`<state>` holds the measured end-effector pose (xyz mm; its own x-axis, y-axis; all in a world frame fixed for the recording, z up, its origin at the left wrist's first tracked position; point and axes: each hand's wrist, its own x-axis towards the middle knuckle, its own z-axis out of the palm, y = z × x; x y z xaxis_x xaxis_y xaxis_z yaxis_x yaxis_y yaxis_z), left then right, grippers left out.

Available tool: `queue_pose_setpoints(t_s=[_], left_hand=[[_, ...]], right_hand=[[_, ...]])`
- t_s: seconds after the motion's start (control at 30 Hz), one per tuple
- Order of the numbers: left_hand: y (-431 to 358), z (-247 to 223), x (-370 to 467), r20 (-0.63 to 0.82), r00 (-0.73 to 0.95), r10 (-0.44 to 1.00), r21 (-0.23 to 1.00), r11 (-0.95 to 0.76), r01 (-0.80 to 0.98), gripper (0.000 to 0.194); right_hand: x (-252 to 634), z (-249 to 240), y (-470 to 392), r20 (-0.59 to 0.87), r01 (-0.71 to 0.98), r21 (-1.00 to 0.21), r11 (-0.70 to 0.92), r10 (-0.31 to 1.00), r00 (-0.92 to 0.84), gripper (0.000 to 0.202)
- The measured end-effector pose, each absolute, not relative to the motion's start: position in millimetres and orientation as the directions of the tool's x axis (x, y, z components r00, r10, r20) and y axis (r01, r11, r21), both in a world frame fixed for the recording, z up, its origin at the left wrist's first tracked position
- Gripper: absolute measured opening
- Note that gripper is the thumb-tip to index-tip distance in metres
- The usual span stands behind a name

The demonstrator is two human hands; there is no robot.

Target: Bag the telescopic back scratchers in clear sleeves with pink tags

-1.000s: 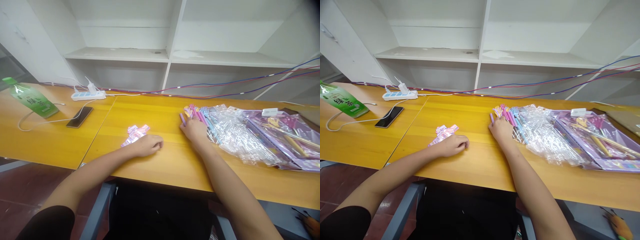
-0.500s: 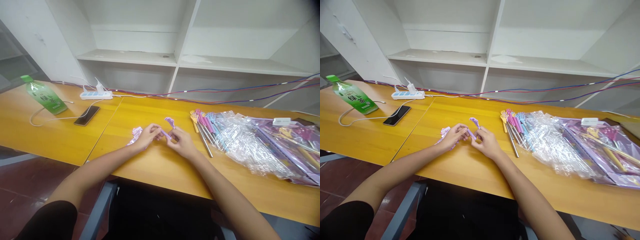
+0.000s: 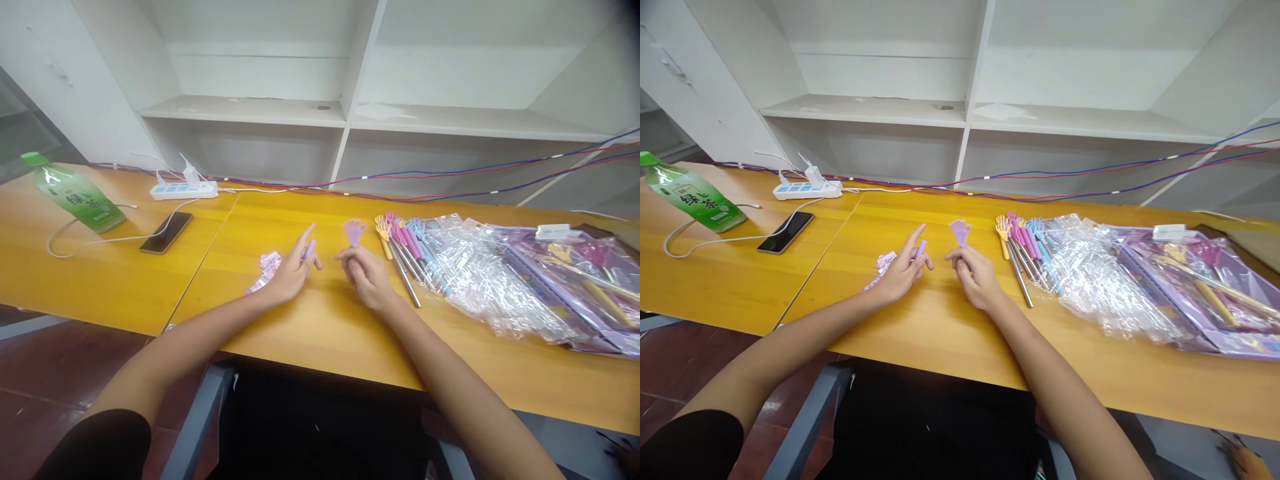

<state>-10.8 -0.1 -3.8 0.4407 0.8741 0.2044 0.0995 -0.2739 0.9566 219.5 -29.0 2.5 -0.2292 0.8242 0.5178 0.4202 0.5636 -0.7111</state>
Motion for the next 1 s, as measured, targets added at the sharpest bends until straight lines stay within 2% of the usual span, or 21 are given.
queue_pose_setpoints(t_s=[0.07, 0.2, 0.3, 0.43, 0.7, 1.0], left_hand=[[-1, 2, -13, 0.211, 0.437, 0.874, 0.922, -0.326, 0.207, 0.054], [-4, 9, -15, 0.219, 0.506, 0.835, 0.812, -0.443, 0.38, 0.042], [-5, 10, -17, 0.213, 0.512, 0.832, 0.779, -0.461, 0.425, 0.044], [-5, 11, -18, 0.191, 0.514, 0.836, 0.777, -0.449, 0.441, 0.048], [-4, 7, -17, 0.232, 0.553, 0.8, 0.726, -0.521, 0.449, 0.042], [0, 4, -18, 0.244, 0.552, 0.798, 0.66, -0.553, 0.509, 0.036]], right_hand=[[227, 2, -24, 0.514, 0.284, -0.807, 0.518, 0.853, -0.092, 0.026], [241, 1, -12, 0.491, 0.089, -0.871, 0.483, 0.864, 0.115, 0.021], [247, -1, -4, 0.415, -0.014, -0.905, 0.426, 0.888, 0.198, 0.015], [250, -6, 4, 0.381, -0.081, -0.905, 0.418, 0.881, 0.282, 0.022], [244, -10, 3, 0.355, -0.144, -0.907, 0.397, 0.901, 0.249, 0.025], [240, -9, -1, 0.421, -0.112, -0.885, 0.451, 0.881, 0.218, 0.028]])
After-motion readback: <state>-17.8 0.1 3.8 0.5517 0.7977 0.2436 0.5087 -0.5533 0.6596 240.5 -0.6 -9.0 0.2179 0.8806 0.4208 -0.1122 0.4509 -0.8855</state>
